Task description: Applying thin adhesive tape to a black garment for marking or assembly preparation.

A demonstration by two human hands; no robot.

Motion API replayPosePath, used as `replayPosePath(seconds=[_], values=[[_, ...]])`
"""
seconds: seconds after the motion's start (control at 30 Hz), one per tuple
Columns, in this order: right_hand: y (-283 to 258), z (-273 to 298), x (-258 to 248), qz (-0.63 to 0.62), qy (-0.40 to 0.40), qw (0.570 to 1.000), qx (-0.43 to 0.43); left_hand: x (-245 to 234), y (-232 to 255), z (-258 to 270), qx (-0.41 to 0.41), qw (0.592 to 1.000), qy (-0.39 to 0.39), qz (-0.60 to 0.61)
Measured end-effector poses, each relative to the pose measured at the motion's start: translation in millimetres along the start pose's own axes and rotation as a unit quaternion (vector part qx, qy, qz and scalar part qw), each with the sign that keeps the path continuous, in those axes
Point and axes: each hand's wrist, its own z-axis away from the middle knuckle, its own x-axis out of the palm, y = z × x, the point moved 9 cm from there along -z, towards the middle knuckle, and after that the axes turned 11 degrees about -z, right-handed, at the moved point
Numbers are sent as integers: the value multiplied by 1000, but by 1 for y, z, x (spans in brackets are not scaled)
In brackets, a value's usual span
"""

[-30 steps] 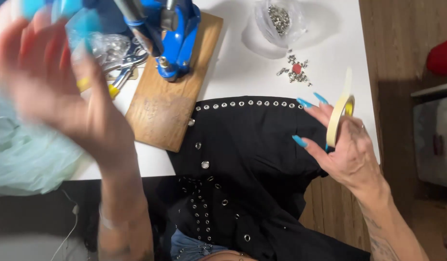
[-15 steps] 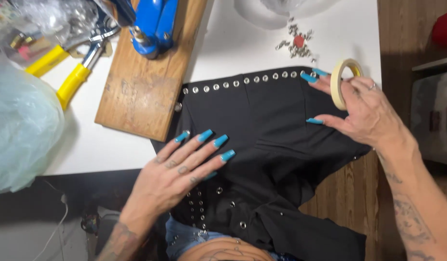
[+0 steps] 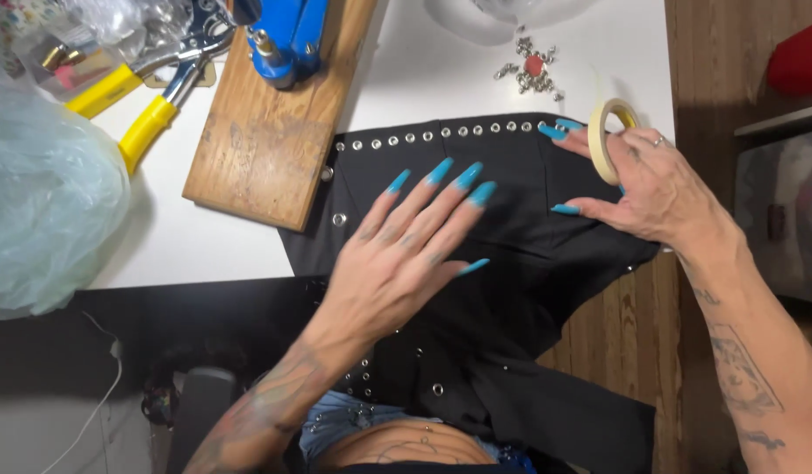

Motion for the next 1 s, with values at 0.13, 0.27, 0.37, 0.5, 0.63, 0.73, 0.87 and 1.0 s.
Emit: replayPosePath(seconds=[0.13, 0.27, 0.37, 0.5, 0.63, 0.73, 0.87, 1.0], values=[[2, -2, -3, -41, -2, 999, -7, 34, 18, 4, 56, 989, -126, -51], [12, 2, 3, -86, 6, 996, 15, 33, 27, 26, 117, 979, -162, -29], [18, 3, 3, -148, 0, 987, 65, 33, 31, 39, 159, 975, -152, -36], [41, 13, 6, -234, -40, 932, 275, 27, 32, 39, 163, 976, -145, -29], [27, 27, -40, -214, 118, 954, 175, 4, 27, 31, 143, 984, -98, 47], [-4, 26, -56, -331, 183, 910, 168, -11, 9, 25, 21, 987, -23, 161], [-77, 6, -51, -507, 191, 833, 109, -16, -26, 21, -237, 899, 48, 365], [-107, 32, -9, -615, 165, 769, 58, -9, -33, -1, -325, 832, 0, 450]])
